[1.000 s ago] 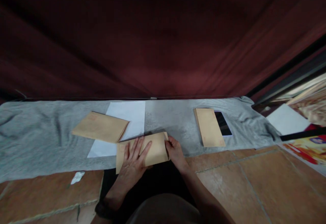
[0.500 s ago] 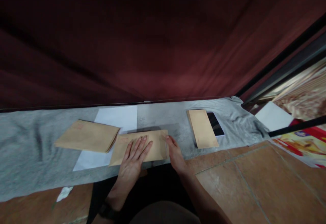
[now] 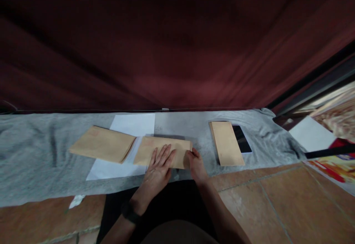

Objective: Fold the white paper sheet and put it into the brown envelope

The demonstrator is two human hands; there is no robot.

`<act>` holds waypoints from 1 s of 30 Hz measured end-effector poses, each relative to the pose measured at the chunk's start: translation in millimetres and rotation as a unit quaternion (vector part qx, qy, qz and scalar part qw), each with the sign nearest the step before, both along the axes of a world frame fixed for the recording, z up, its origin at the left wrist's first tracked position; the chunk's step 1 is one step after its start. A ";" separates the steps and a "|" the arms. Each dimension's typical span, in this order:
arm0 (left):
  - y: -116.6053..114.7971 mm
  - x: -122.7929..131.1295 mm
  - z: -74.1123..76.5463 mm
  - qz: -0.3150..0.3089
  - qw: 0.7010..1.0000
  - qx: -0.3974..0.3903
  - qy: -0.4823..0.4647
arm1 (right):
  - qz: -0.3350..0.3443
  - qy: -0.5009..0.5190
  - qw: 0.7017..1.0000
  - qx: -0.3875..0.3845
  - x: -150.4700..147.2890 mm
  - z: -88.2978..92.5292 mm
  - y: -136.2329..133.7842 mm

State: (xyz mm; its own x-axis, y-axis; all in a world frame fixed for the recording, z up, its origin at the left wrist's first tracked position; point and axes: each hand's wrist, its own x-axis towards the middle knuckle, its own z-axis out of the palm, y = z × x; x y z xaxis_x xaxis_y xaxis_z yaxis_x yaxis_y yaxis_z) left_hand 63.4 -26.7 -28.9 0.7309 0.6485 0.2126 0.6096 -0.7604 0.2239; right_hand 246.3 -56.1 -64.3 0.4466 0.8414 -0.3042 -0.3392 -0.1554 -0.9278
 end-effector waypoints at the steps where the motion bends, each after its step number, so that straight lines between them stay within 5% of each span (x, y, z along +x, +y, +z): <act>1: -0.7 4.5 4.2 -0.003 1.000 0.000 -0.004 | -0.003 0.008 1.000 0.003 0.0 2.7 -0.4; 6: -3.8 10.4 1.5 0.042 0.996 -0.016 -0.076 | -0.055 0.076 0.995 0.023 5.0 18.9 -2.6; 9: -5.7 2.9 -10.8 0.147 0.956 -0.125 -0.221 | -0.090 0.154 0.983 0.036 1.0 21.0 -7.4; 11: -9.8 0.0 -14.5 0.247 0.868 -0.252 -0.350 | -0.094 0.182 0.978 0.029 -8.4 18.3 -12.5; 13: -17.0 1.5 -13.7 0.311 0.725 -0.405 -0.463 | -0.087 0.189 0.978 0.016 -22.0 15.0 -18.4; 15: -26.2 6.8 -11.4 0.317 0.579 -0.538 -0.525 | -0.074 0.194 0.978 0.006 -36.1 13.4 -24.4; 17: -34.7 13.5 -10.6 0.315 0.501 -0.595 -0.543 | -0.051 0.195 0.979 -0.004 -46.3 14.1 -29.9; 21: -40.2 21.7 -13.7 0.355 0.509 -0.582 -0.526 | -0.012 0.183 0.983 -0.022 -45.3 16.2 -37.9; 24: -34.0 21.6 -13.4 0.310 0.534 -0.592 -0.517 | -0.008 0.165 0.986 -0.038 -30.7 13.7 -42.1; 30: -14.7 18.6 -15.0 0.314 0.617 -0.570 -0.443 | -0.007 0.088 0.994 -0.064 -3.9 0.1 -45.4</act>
State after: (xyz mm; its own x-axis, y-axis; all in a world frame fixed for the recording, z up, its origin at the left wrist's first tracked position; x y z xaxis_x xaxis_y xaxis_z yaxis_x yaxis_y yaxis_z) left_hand 82.0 -41.4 -43.9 0.1847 0.8413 -0.5080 -0.0410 0.5230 0.8513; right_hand 242.4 -101.6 -64.2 0.3889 0.7850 -0.4823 -0.4979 -0.2614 -0.8269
